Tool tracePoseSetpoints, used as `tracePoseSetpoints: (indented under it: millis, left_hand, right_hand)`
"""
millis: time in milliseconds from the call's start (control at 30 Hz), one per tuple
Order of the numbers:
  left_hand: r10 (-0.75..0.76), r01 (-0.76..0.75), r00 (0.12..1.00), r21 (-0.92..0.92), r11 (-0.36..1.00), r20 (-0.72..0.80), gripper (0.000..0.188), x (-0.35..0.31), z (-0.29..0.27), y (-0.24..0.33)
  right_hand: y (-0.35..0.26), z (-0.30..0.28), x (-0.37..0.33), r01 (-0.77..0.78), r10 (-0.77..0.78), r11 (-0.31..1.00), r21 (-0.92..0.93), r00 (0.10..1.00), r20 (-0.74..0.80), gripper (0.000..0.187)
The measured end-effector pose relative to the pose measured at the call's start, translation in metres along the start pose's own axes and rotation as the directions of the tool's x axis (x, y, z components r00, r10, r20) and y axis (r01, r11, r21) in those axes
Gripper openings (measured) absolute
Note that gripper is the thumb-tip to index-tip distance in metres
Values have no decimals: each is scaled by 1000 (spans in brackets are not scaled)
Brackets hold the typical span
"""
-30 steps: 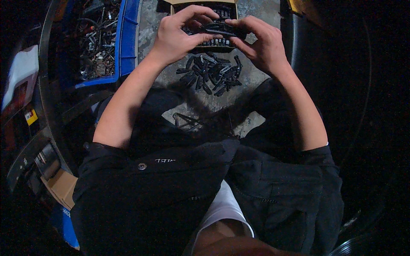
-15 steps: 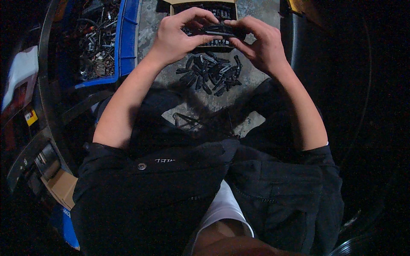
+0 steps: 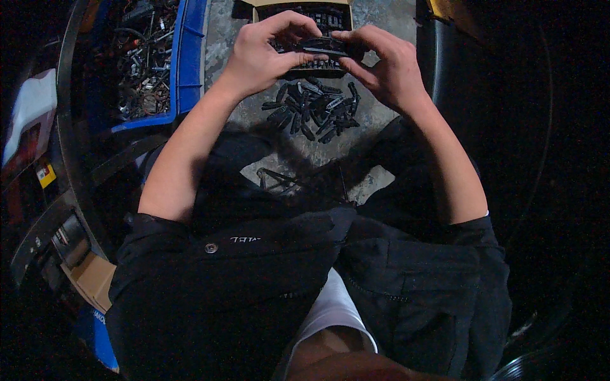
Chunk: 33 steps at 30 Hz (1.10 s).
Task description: The person sits on the floor and repeatedly picks up small black plastic components from a pile, snaps them together, and places the assembled units into a cardboard box. The person continues this cycle of picking, assembling, and placing throughout the clip.
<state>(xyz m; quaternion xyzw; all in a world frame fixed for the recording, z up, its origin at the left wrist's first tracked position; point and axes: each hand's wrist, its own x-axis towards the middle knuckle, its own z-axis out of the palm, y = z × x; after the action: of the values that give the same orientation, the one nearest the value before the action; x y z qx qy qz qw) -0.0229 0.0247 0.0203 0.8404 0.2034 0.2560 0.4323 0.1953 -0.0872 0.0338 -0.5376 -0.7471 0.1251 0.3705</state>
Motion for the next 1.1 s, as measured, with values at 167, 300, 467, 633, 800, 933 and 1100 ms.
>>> tracePoseSetpoints:
  millis: [167, 300, 467, 633, 800, 933, 1100]
  left_hand:
    - [-69, 60, 995, -132, 989, -67, 38, 0, 6, 3]
    - [-96, 59, 987, -261, 964, -130, 42, 0, 9, 0]
    - [-16, 14, 999, -71, 997, -39, 37, 0, 3, 2]
    - [-48, 44, 998, -65, 997, -51, 33, 0, 2, 9]
    - [-65, 60, 994, -58, 996, -84, 32, -2, 3, 4]
    - [-87, 77, 992, -107, 991, -93, 31, -1, 4, 2]
    - [-37, 30, 996, -84, 996, -84, 33, -1, 4, 5]
  right_hand:
    - [-1, 0, 0, -51, 51, 999, 19, 999, 1, 33]
    - [-1, 1, 0, -47, 47, 999, 7, 999, -6, 31]
    - [2, 3, -1, -27, 28, 999, 25, 999, -18, 30]
    - [2, 3, -1, -23, 23, 1000, 18, 1000, -5, 30]
    - [2, 4, -1, -56, 56, 998, 29, 998, 0, 30]
    - [3, 5, -1, -34, 34, 999, 30, 999, -24, 30]
    - [2, 4, -1, -16, 17, 1000, 25, 999, -32, 30]
